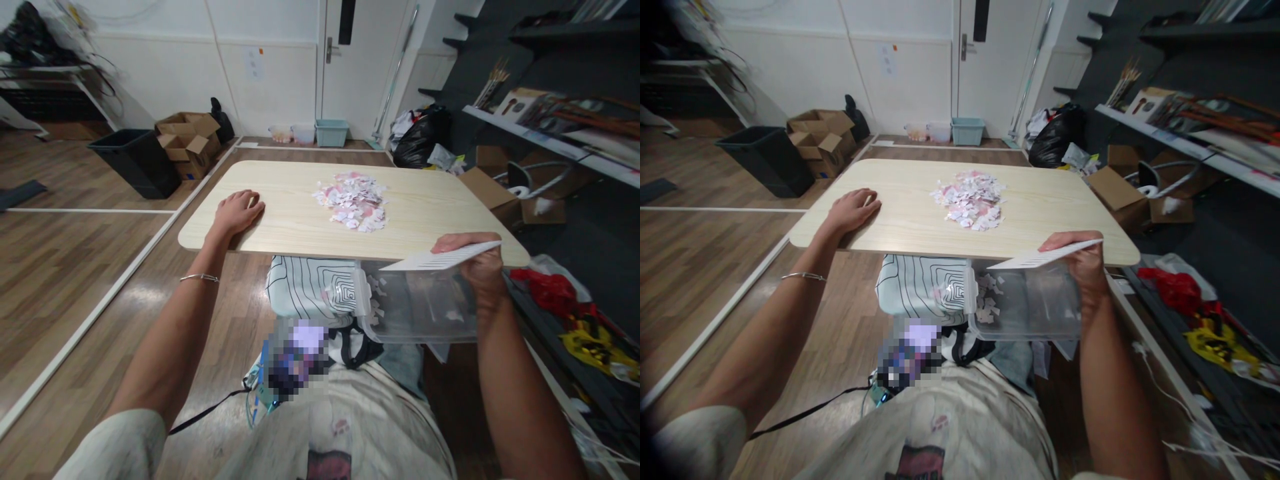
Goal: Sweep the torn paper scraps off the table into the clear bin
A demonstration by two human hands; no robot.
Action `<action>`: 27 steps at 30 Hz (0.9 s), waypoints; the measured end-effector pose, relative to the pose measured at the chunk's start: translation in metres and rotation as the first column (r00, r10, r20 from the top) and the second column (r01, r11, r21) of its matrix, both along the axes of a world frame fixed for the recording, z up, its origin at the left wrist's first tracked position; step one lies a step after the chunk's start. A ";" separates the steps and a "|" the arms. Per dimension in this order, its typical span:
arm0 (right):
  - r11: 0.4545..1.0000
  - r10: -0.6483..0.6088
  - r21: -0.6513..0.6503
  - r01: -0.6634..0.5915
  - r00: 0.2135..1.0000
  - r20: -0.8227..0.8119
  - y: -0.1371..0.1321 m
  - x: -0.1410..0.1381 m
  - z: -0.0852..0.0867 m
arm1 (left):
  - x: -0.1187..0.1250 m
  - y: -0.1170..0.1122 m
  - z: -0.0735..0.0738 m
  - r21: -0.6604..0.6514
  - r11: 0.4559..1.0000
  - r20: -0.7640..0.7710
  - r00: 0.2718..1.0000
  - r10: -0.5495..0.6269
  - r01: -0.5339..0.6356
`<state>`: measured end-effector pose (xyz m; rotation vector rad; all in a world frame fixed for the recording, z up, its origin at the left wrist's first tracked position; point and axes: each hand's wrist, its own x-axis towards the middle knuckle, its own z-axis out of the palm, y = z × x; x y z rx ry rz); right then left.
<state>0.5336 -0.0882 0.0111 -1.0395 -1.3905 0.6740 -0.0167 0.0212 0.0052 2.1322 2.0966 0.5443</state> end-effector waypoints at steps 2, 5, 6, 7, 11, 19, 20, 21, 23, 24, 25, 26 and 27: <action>0.999 -0.038 0.007 0.038 0.998 -0.052 0.007 0.004 -0.005 | 0.000 0.000 0.000 0.003 1.000 0.002 1.000 0.000 0.000; 0.981 -0.196 -0.035 0.193 0.966 -0.167 0.019 0.008 -0.016 | 0.000 0.000 0.000 0.008 1.000 0.009 1.000 -0.003 0.003; 0.971 -0.239 -0.047 0.234 0.956 -0.171 0.021 0.009 -0.020 | 0.001 0.000 0.000 0.007 1.000 0.009 1.000 -0.003 0.003; 0.965 -0.261 -0.050 0.256 0.954 -0.145 0.023 0.010 -0.022 | 0.001 0.000 0.000 0.005 1.000 0.008 1.000 -0.003 0.003; 0.982 -0.184 -0.036 0.187 0.980 0.071 0.020 0.011 -0.021 | 0.001 -0.001 0.001 -0.004 1.000 -0.010 1.000 -0.003 0.003; 0.995 -0.066 -0.058 0.078 0.981 0.184 0.008 0.006 -0.007 | 0.000 0.002 0.000 0.008 1.000 0.003 1.000 0.002 -0.002; 0.995 -0.066 -0.059 0.078 0.981 0.180 0.009 0.006 -0.007 | 0.000 0.002 -0.001 0.012 1.000 0.007 1.000 -0.001 0.001; 0.995 -0.066 -0.058 0.078 0.982 0.177 0.009 0.006 -0.007 | 0.000 0.002 -0.001 0.016 1.000 0.011 1.000 -0.004 0.004; 0.996 -0.068 -0.049 0.078 0.983 0.172 0.010 0.007 -0.007 | -0.001 0.003 -0.002 0.027 1.000 0.019 1.000 -0.008 0.007; 0.996 -0.066 -0.045 0.075 0.983 0.170 0.010 0.008 -0.007 | -0.001 0.003 -0.002 0.031 0.999 0.021 1.000 -0.011 0.010; 0.997 -0.063 -0.041 0.071 0.985 0.163 0.011 0.009 -0.008 | -0.002 0.003 -0.002 0.033 0.999 0.023 1.000 -0.014 0.013; 0.997 -0.060 -0.039 0.066 0.987 0.150 0.011 0.009 -0.009 | -0.002 0.004 -0.003 0.034 0.999 0.024 1.000 -0.017 0.016; 0.997 -0.058 -0.041 0.064 0.990 0.130 0.011 0.009 -0.009 | -0.002 0.004 -0.003 0.033 0.999 0.024 1.000 -0.018 0.017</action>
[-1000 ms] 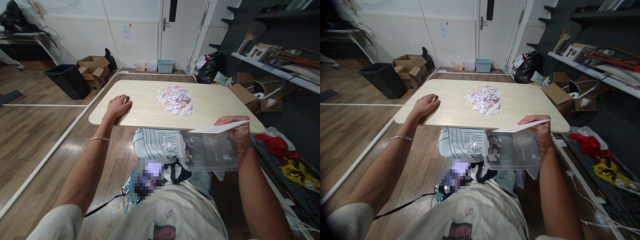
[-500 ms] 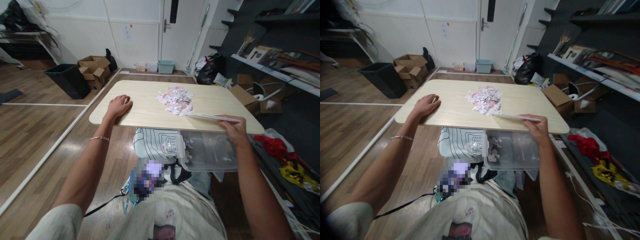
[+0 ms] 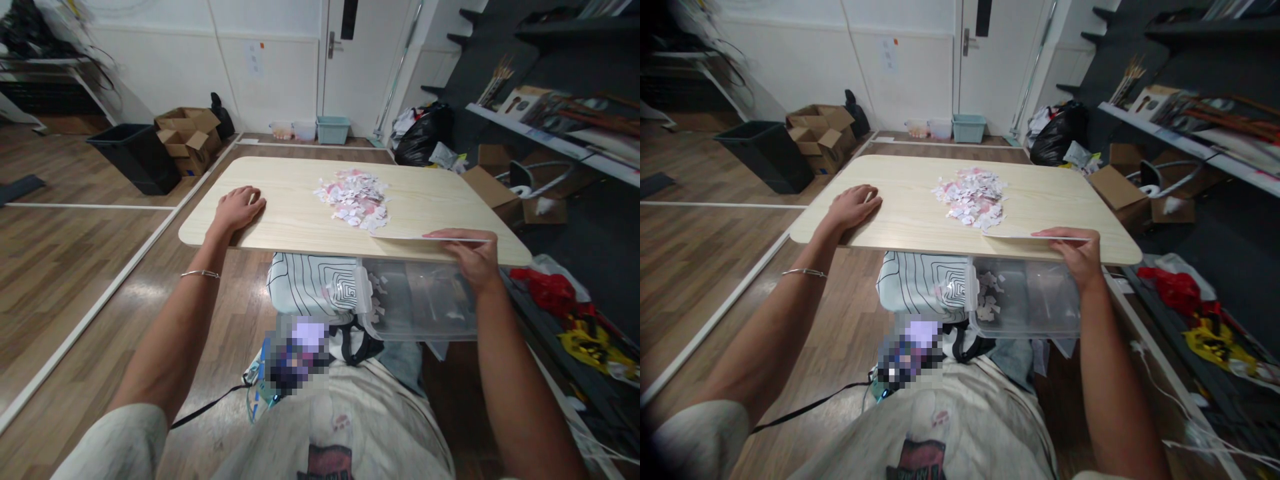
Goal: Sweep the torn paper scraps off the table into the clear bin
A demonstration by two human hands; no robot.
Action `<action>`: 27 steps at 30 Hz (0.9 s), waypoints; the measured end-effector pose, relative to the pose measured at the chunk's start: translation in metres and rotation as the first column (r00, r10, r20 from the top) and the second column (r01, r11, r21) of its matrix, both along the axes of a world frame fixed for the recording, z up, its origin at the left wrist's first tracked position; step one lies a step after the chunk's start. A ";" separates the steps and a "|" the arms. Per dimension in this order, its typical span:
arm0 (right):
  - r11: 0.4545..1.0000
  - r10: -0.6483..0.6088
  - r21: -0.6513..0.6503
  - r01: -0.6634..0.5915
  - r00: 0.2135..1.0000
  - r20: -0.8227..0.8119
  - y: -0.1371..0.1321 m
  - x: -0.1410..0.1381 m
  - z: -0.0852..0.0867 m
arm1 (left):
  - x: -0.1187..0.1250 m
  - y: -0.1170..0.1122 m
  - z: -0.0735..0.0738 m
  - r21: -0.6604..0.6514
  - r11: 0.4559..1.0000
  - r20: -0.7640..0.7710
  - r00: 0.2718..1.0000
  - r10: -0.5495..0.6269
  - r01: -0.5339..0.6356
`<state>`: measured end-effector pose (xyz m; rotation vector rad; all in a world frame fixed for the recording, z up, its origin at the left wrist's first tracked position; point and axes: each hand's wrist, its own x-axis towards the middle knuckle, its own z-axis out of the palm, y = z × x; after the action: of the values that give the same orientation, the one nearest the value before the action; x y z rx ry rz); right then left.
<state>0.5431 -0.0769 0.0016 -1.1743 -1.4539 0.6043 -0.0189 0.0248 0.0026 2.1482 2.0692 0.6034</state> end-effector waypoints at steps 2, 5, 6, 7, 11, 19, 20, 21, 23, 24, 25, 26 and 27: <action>1.000 -0.003 -0.009 0.003 0.999 -0.048 0.000 0.000 -0.001 | 0.000 0.000 0.000 -0.004 1.000 -0.003 1.000 0.003 -0.003; 1.000 -0.017 -0.015 0.015 0.994 -0.103 -0.001 0.000 -0.003 | 0.000 0.000 0.001 -0.012 1.000 -0.007 1.000 0.012 -0.012; 1.000 -0.017 -0.014 0.016 0.993 -0.113 -0.002 -0.001 -0.003 | 0.000 0.000 0.001 -0.015 1.000 -0.008 1.000 0.012 -0.012; 1.000 -0.014 -0.011 0.013 0.993 -0.120 -0.002 -0.001 -0.002 | 0.000 0.000 0.001 -0.016 1.000 -0.007 1.000 0.011 -0.011; 1.000 -0.005 0.007 0.006 0.992 -0.126 -0.004 -0.004 0.000 | 0.001 -0.001 0.002 -0.016 1.000 -0.006 1.000 0.012 -0.012; 0.997 -0.070 -0.033 0.065 0.980 -0.184 -0.001 -0.002 -0.005 | 0.002 -0.003 0.002 -0.003 1.000 -0.003 1.000 0.011 -0.011; 0.996 -0.093 -0.033 0.088 0.975 -0.203 0.001 0.000 -0.007 | 0.002 -0.003 0.003 -0.007 1.000 -0.006 1.000 0.013 -0.013; 0.994 -0.113 -0.033 0.109 0.969 -0.219 0.002 0.002 -0.009 | 0.002 -0.003 0.003 -0.011 1.000 -0.009 1.000 0.014 -0.014; 0.991 -0.133 -0.038 0.128 0.962 -0.237 0.005 0.005 -0.012 | 0.002 -0.003 0.003 -0.018 1.000 -0.013 1.000 0.017 -0.017; 0.991 -0.136 -0.042 0.130 0.961 -0.241 0.006 0.006 -0.013 | 0.002 -0.003 0.003 -0.020 1.000 -0.013 1.000 0.016 -0.017; 0.990 -0.139 -0.044 0.133 0.959 -0.245 0.008 0.007 -0.014 | 0.002 -0.003 0.003 -0.021 1.000 -0.012 1.000 0.015 -0.016; 0.990 -0.141 -0.042 0.135 0.958 -0.250 0.009 0.007 -0.014 | 0.001 -0.003 0.003 -0.022 1.000 -0.012 1.000 0.015 -0.015; 0.990 -0.144 -0.035 0.139 0.956 -0.256 0.010 0.007 -0.015 | 0.001 -0.003 0.003 -0.023 1.000 -0.011 1.000 0.015 -0.015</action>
<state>0.5498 -0.0673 -0.0129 -1.1545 -1.1360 0.6448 -0.0176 0.0215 0.0059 2.1300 2.0889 0.5673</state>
